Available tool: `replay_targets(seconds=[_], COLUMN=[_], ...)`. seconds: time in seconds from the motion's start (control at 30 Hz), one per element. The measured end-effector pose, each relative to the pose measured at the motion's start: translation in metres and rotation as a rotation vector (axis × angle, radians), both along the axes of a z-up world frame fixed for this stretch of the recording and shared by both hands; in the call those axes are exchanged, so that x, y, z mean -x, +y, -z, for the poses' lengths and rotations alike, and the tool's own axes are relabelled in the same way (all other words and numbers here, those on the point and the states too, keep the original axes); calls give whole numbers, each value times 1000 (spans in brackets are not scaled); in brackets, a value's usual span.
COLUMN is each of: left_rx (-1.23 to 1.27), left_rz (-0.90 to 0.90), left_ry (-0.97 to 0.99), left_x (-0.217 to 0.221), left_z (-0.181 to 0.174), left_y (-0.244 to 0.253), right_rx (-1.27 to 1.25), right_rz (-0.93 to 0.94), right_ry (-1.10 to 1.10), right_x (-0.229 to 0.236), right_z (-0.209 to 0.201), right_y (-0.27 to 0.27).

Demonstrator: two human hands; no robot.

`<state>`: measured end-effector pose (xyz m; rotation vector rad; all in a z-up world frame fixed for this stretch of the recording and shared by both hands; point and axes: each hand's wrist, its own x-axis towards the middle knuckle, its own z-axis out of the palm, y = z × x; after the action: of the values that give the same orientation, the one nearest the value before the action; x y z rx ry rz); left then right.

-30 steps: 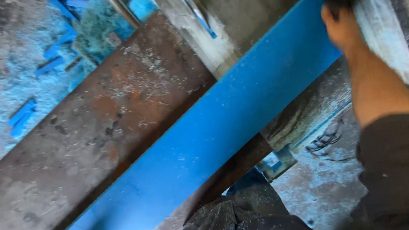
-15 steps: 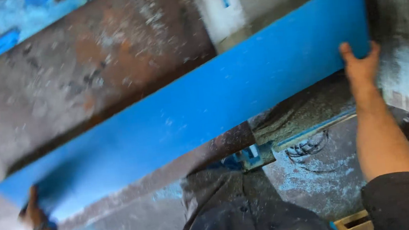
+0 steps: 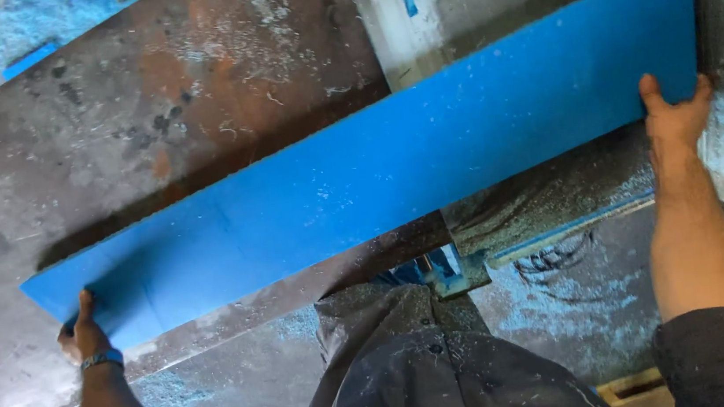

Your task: The person repeatedly positions blue rectangular plastic sheets on a table saw, cuts them in half, and stacks the resulting pieces. The process is repeated multiple times with consistent alignment and handling.

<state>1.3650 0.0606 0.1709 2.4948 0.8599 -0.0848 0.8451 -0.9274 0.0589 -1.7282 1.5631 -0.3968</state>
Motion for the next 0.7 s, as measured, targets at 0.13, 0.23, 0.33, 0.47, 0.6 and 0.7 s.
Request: replay_targets(seconds=[0.13, 0.23, 0.33, 0.47, 0.6, 0.7], left_rx=[40, 87, 72, 13, -24, 20], left_rz=[-21, 8, -22, -29, -40, -63], left_ry=[-11, 17, 12, 12, 32, 44], left_x=[0, -2, -1, -2, 0, 4], left_z=[-14, -18, -20, -15, -23, -26], left_y=[-20, -19, -29, -24, -34, -44], right_rx=[-76, -22, 48, 124, 32, 81], right_rz=[-31, -47, 195, -20, -6, -99], right_ry=[-155, -235, 98, -155, -157, -106], right_x=[-3, 1, 11, 23, 9, 13], right_z=[9, 1, 12, 27, 5, 17], right_y=[1, 27, 42, 45, 48, 40])
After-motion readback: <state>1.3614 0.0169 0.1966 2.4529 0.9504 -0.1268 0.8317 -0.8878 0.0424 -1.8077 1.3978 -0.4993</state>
